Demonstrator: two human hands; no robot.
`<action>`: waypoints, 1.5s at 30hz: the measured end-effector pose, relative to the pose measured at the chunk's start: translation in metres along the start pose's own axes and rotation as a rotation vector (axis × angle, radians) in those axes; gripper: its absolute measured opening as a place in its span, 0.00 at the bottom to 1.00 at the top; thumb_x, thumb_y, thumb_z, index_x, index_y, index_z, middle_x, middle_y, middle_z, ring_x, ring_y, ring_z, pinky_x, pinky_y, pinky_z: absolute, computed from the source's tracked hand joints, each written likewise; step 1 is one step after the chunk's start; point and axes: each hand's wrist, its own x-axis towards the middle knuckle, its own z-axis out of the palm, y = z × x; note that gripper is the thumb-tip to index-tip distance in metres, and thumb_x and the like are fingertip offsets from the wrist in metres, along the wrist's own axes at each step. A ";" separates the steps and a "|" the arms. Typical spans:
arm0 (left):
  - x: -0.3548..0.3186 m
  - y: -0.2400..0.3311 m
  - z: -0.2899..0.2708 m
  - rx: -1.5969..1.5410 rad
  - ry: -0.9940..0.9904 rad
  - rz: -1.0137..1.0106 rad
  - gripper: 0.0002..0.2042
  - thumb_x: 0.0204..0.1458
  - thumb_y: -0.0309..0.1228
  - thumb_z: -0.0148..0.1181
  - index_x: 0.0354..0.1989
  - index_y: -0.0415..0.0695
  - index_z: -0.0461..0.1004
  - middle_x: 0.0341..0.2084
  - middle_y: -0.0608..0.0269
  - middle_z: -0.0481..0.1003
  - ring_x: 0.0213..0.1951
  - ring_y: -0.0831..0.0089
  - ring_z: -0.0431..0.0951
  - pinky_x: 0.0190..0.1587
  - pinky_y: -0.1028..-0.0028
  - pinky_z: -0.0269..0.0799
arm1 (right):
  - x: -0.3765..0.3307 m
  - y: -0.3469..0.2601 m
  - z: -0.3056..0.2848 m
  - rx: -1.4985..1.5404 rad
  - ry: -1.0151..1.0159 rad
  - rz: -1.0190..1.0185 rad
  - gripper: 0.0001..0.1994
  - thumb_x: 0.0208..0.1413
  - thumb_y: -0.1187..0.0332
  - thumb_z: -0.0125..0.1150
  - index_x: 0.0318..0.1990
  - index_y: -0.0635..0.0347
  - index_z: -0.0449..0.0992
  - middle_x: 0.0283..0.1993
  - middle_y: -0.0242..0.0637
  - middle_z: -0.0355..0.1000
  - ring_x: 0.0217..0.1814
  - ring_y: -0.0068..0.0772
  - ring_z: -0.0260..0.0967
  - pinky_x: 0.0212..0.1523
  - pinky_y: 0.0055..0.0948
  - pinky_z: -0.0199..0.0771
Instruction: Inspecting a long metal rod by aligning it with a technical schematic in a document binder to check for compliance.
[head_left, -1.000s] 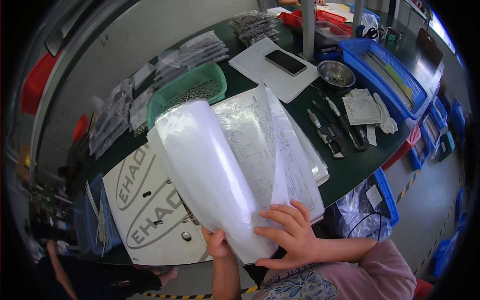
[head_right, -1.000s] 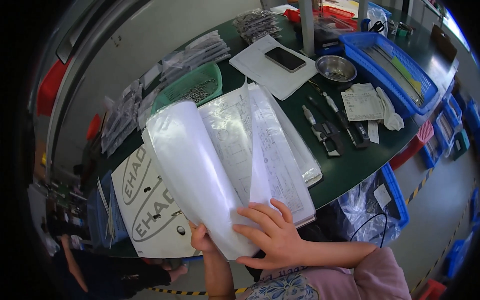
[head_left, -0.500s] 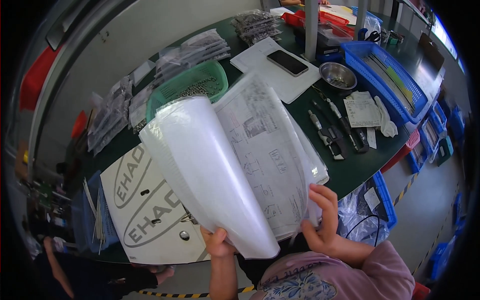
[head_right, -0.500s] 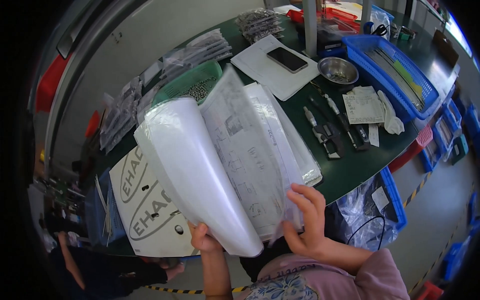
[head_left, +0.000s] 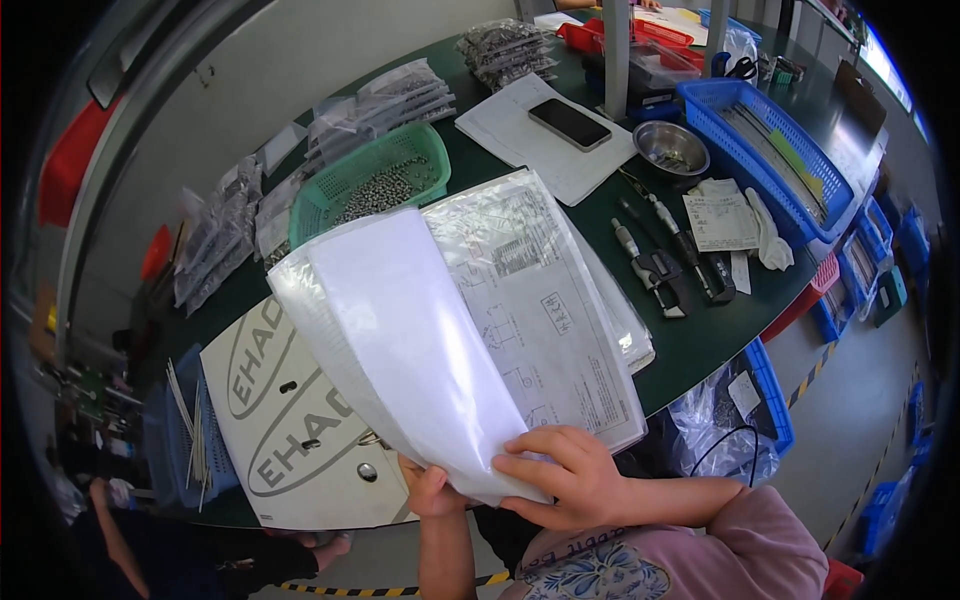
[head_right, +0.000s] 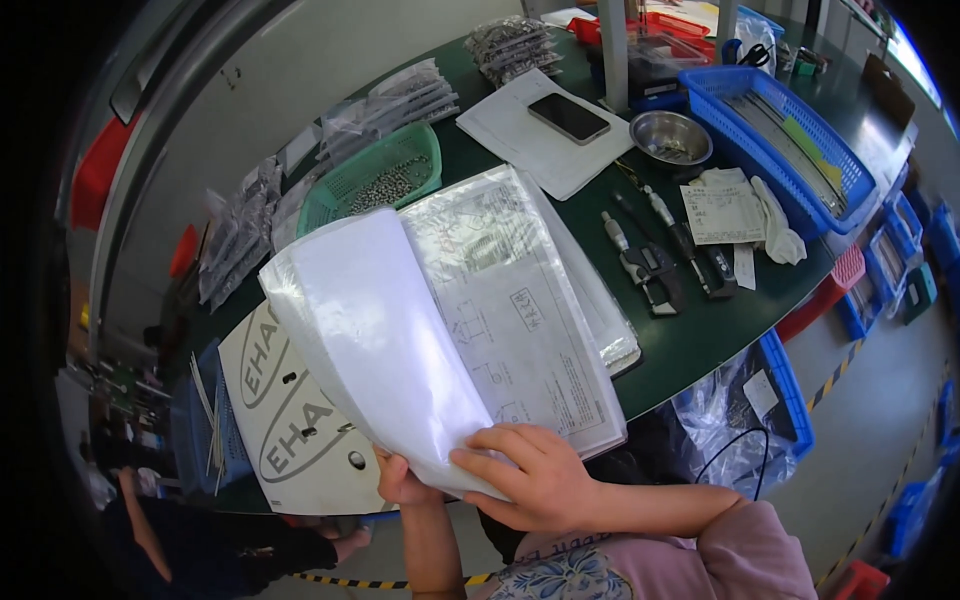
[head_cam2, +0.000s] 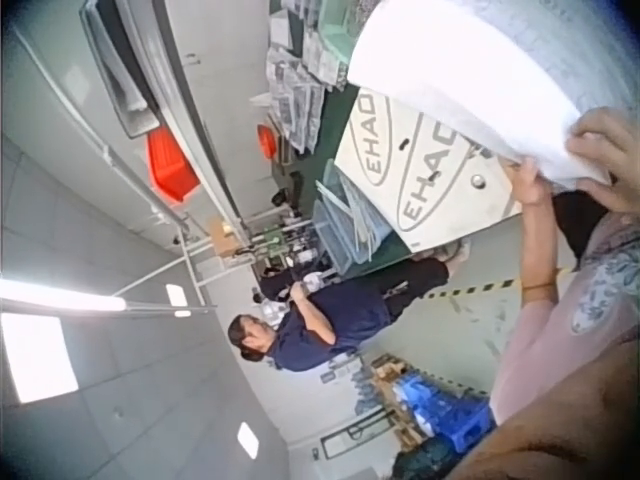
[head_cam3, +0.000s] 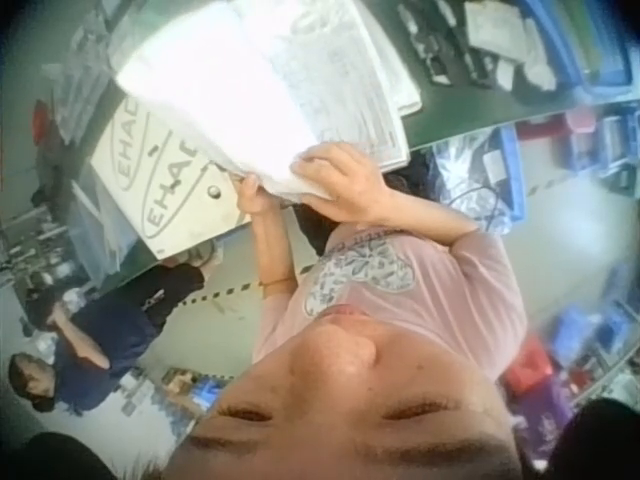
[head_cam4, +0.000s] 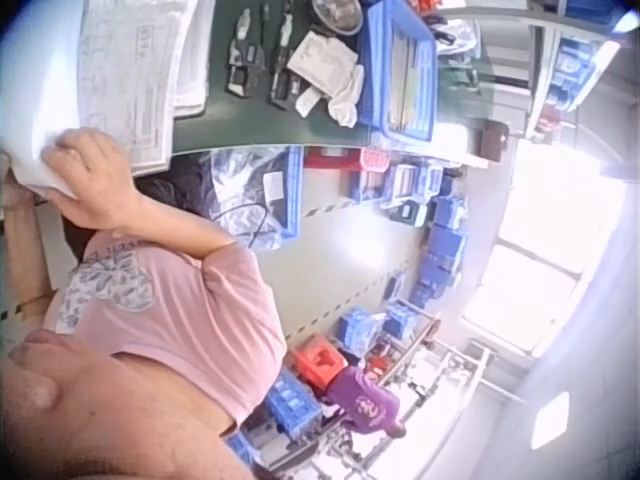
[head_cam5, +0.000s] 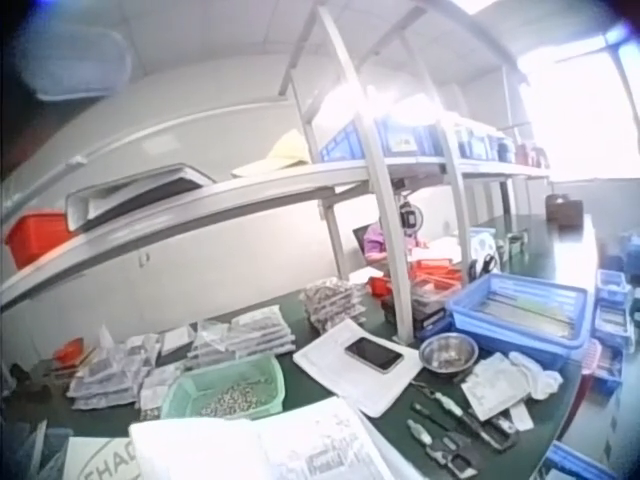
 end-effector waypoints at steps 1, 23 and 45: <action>0.000 -0.001 0.001 0.019 0.009 0.013 0.25 0.37 0.26 0.56 0.46 0.27 0.62 0.38 0.46 0.71 0.38 0.60 0.74 0.42 0.65 0.71 | 0.000 0.000 0.000 0.000 0.000 0.001 0.23 0.35 0.64 0.64 0.44 0.56 0.71 0.40 0.36 0.67 0.39 0.35 0.67 0.38 0.28 0.67; 0.001 0.003 0.002 0.095 0.055 -0.060 0.26 0.34 0.27 0.52 0.45 0.26 0.63 0.37 0.46 0.72 0.37 0.60 0.75 0.42 0.67 0.70 | -0.039 0.051 -0.038 0.296 0.285 0.640 0.26 0.42 0.83 0.55 0.52 0.63 0.59 0.25 0.28 0.67 0.23 0.12 0.61 0.24 0.12 0.60; 0.010 0.097 0.015 0.550 0.158 0.126 0.29 0.43 0.30 0.54 0.53 0.29 0.53 0.45 0.48 0.67 0.43 0.66 0.71 0.48 0.72 0.65 | -0.033 0.074 -0.026 0.320 0.258 0.567 0.31 0.41 0.82 0.55 0.57 0.66 0.54 0.45 0.39 0.59 0.32 0.22 0.57 0.33 0.20 0.62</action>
